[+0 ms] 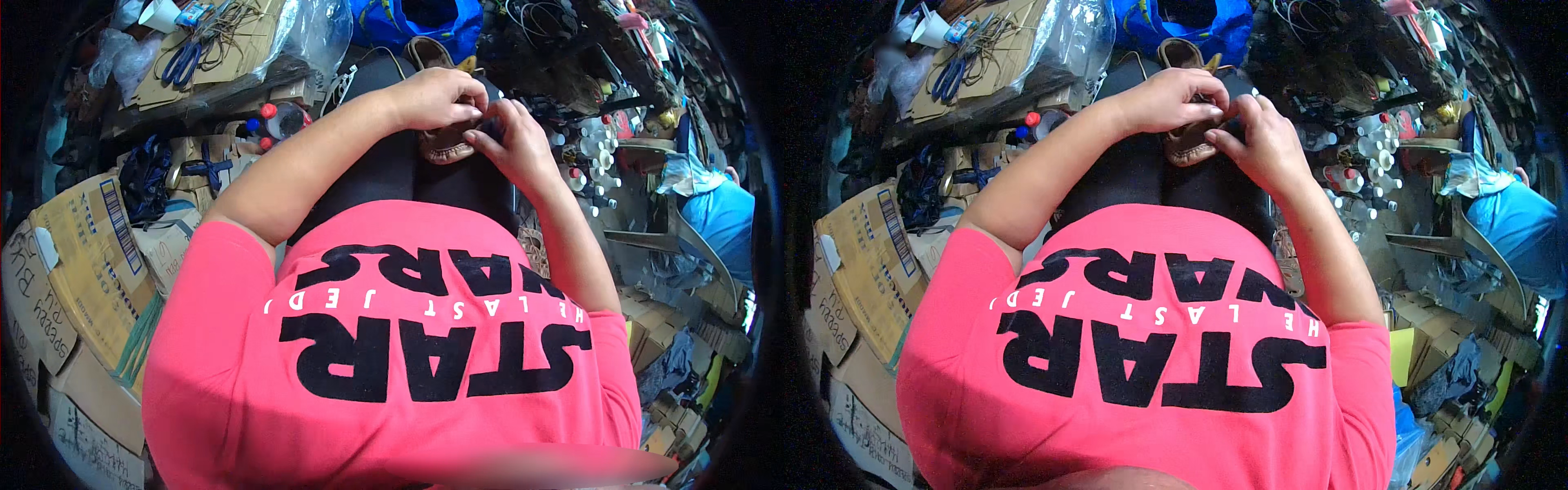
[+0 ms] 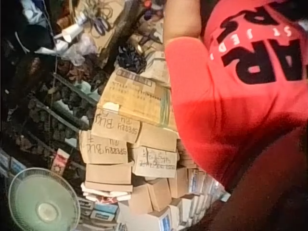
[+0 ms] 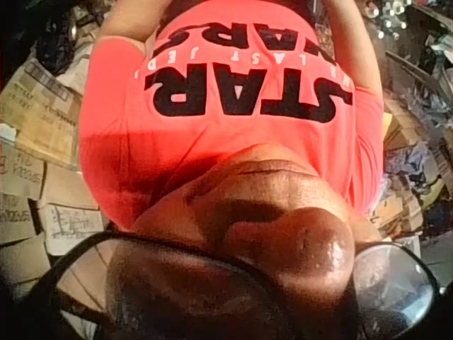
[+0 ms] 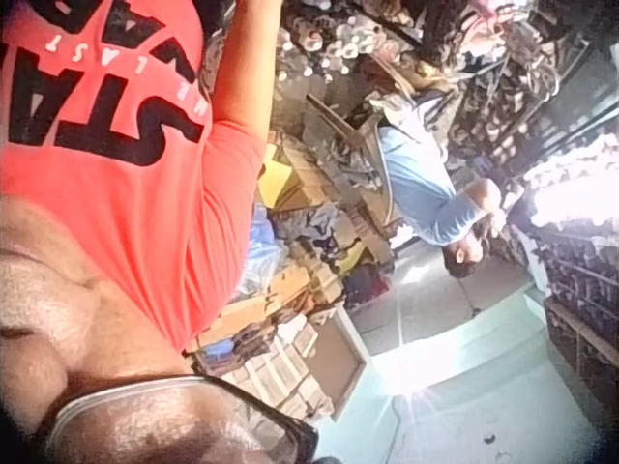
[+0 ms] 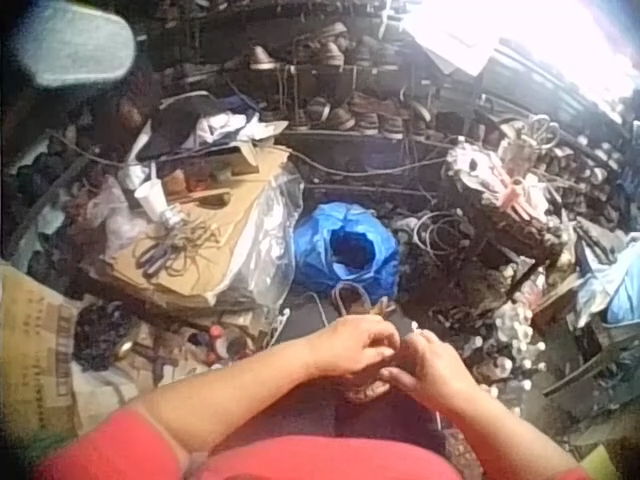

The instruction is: Threading a cord through the edge of a leather shoe upper component.

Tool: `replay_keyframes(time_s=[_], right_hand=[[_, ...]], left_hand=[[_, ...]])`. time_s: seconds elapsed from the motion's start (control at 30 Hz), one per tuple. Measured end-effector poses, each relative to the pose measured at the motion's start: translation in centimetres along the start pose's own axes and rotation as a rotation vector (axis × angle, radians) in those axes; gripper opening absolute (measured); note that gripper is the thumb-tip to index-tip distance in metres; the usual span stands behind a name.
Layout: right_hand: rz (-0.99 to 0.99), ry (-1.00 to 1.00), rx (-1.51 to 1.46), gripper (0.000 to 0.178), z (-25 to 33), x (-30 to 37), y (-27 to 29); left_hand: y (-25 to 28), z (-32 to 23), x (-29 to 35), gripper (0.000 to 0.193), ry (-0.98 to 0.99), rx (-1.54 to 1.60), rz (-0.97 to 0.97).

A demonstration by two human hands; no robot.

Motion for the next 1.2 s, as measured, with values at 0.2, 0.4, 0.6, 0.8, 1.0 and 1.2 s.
replay_keyframes(time_s=[0.2,0.4,0.6,0.8,1.0,1.2], right_hand=[[0.246,-0.094,-0.217,0.031,-2.0,0.7,-1.8],[0.342,-0.065,-0.255,0.025,-1.7,2.4,-1.5],[0.145,-0.232,-0.579,0.014,-3.3,6.0,3.5],[0.150,-0.127,-0.257,0.016,-1.1,2.6,2.0],[0.186,-0.088,-0.153,0.017,-0.7,1.1,1.1],[0.214,-0.074,0.012,0.016,-0.1,0.6,0.7]], left_hand=[[-2.0,0.9,-1.0,0.017,0.027,0.041,0.142],[-2.5,1.1,-0.9,0.016,0.016,0.112,0.121],[-2.1,1.7,-1.2,0.016,0.012,0.137,0.154],[-2.9,1.4,-1.8,0.013,0.042,0.167,0.313],[-3.2,1.9,-1.6,0.013,0.036,0.206,0.327],[-3.2,1.9,-1.7,0.014,0.006,0.206,0.311]])
Point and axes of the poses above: each hand's wrist, its own x-axis away from the middle knuckle, its own y-axis out of the back of the hand, z = x × y, the point moved 10 cm from there along -x, towards the middle knuckle, and after that the axes turned 8 degrees about -x, right-handed, at the moved point
